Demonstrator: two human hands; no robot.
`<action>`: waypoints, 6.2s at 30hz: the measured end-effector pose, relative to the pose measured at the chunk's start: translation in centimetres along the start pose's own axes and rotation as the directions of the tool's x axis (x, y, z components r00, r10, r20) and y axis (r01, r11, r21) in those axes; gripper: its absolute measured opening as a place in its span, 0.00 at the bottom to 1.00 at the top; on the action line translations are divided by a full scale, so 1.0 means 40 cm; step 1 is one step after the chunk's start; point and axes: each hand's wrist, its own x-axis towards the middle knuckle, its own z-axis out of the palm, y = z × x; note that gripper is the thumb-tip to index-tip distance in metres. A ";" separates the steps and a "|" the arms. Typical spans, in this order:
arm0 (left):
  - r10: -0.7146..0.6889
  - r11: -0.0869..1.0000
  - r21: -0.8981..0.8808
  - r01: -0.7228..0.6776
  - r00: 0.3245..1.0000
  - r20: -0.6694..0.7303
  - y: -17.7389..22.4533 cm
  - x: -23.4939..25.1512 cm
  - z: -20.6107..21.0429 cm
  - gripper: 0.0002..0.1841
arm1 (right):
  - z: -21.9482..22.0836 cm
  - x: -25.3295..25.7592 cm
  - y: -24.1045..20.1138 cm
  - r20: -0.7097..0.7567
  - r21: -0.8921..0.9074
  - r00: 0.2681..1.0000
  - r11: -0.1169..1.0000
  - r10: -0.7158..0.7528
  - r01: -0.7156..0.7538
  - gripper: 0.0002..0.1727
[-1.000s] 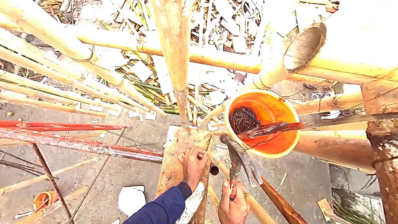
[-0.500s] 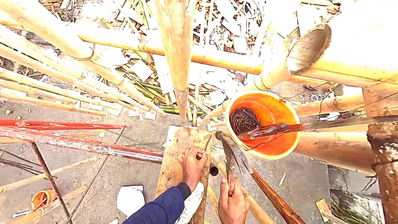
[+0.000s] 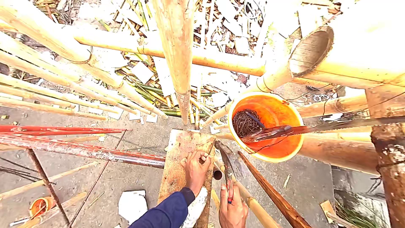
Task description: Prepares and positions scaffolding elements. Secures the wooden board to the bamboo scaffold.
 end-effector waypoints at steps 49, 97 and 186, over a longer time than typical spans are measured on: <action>0.062 0.996 -0.070 -0.060 0.998 0.016 -0.023 -0.003 0.000 0.08 | -0.024 0.006 -0.047 -0.239 0.011 0.964 0.992 -0.118 0.124 0.31; -0.017 0.999 0.030 0.016 1.000 0.013 0.004 0.008 -0.014 0.09 | 0.006 -0.050 -0.043 0.056 -0.020 0.979 0.981 0.195 -0.194 0.23; 0.124 0.974 0.166 -0.153 0.977 0.174 0.007 0.020 -0.049 0.12 | -0.012 0.017 -0.035 -0.047 -0.045 0.997 0.997 0.057 -0.059 0.24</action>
